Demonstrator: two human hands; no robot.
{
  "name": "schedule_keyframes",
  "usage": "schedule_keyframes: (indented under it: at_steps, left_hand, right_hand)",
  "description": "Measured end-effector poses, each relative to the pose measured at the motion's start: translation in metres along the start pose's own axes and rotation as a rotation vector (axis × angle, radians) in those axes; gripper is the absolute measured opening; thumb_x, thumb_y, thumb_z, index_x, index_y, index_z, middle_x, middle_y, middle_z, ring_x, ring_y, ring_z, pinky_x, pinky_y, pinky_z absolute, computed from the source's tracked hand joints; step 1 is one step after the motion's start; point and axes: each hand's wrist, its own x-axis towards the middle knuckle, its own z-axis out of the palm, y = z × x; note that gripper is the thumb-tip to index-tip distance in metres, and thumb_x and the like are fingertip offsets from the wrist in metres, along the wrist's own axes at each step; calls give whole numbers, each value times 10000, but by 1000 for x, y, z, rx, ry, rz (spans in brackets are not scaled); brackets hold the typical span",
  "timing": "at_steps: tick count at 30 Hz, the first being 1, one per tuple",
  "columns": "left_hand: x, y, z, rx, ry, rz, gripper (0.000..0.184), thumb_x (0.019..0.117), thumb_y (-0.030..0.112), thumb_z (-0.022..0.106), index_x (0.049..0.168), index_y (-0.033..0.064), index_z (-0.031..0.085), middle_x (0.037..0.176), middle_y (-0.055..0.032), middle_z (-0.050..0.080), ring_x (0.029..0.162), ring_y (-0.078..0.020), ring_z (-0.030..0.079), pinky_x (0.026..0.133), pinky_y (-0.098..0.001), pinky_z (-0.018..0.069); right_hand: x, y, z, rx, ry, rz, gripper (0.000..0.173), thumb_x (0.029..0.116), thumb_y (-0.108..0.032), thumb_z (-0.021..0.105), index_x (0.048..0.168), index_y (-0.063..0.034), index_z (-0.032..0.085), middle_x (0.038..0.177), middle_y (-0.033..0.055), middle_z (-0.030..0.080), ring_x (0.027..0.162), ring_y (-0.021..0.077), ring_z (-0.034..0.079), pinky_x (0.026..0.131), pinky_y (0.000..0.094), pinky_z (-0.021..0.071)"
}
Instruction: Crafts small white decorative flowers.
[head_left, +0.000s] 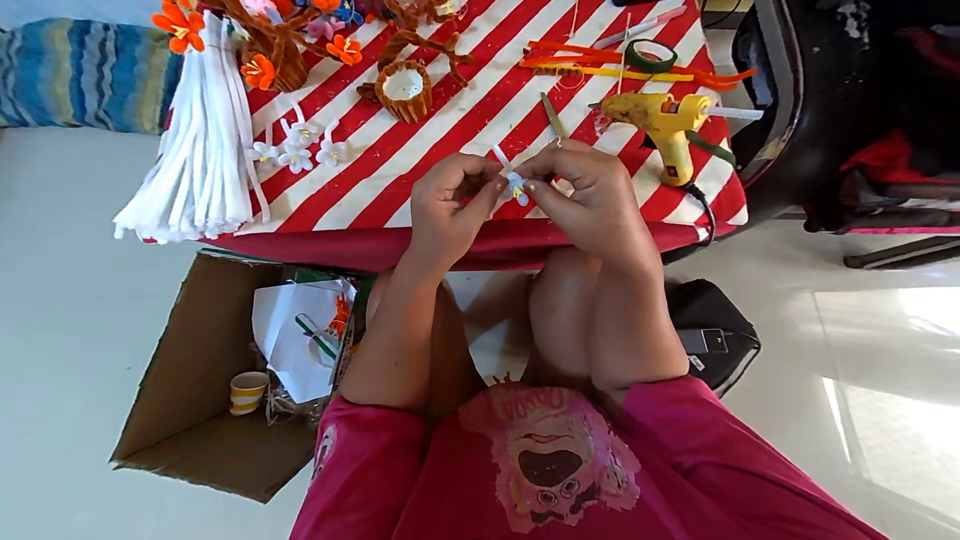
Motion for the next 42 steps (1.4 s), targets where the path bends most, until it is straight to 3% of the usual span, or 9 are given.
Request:
schedule_keyframes:
  at_steps: [3, 13, 20, 25, 30, 38, 42]
  left_hand:
    - [7, -9, -1, -44, -50, 38, 144, 933, -5, 683, 1061, -70, 683, 932, -44, 705, 797, -42, 673, 737, -218, 593]
    - [9, -14, 5, -37, -78, 73, 111, 939, 23, 701, 999, -70, 713, 927, -74, 701, 804, -59, 676, 739, -220, 593]
    - [5, -5, 4, -36, -102, -29, 61, 944, 6, 665, 992, -29, 677, 929, -49, 657, 753, -42, 639, 682, -181, 566]
    - [7, -8, 7, -223, 5, -143, 83, 945, -21, 642, 1007, 30, 664, 868, 37, 717, 745, -47, 693, 710, -248, 613]
    - [8, -4, 11, -461, 174, -296, 126, 961, -27, 616, 991, 75, 684, 859, 27, 723, 743, -85, 709, 735, -285, 626]
    - [8, -2, 14, -542, 241, -357, 135, 963, -39, 602, 970, 63, 689, 839, 3, 728, 716, -89, 708, 717, -277, 623]
    - [6, -2, 13, -560, 245, -356, 135, 960, -38, 606, 975, 62, 695, 848, -2, 731, 722, -95, 709, 725, -283, 625]
  right_hand:
    - [0, 4, -5, -14, -16, -12, 165, 945, -11, 590, 995, 10, 746, 934, 93, 702, 913, 105, 646, 849, 228, 532]
    - [0, 6, -12, -52, -38, -37, 179, 951, 3, 573, 993, 7, 747, 939, 106, 693, 932, 145, 646, 863, 270, 531]
    - [1, 7, -7, -29, -21, -58, 126, 942, 15, 581, 981, 19, 701, 928, 101, 691, 920, 142, 647, 892, 290, 526]
    - [2, 8, -2, 37, 70, -44, 130, 971, 13, 566, 1034, 55, 671, 967, 113, 685, 913, 108, 657, 859, 256, 558]
    - [3, 5, 3, -64, 113, -124, 161, 928, 15, 566, 942, 13, 727, 1156, 194, 654, 1130, 227, 601, 979, 314, 489]
    - [5, 2, 18, -183, 127, -147, 182, 931, -16, 568, 948, -15, 749, 1184, 220, 642, 1142, 293, 586, 987, 383, 471]
    - [5, 2, 16, -153, 165, -163, 185, 904, 27, 539, 864, -8, 717, 1172, 223, 652, 1157, 291, 590, 996, 369, 472]
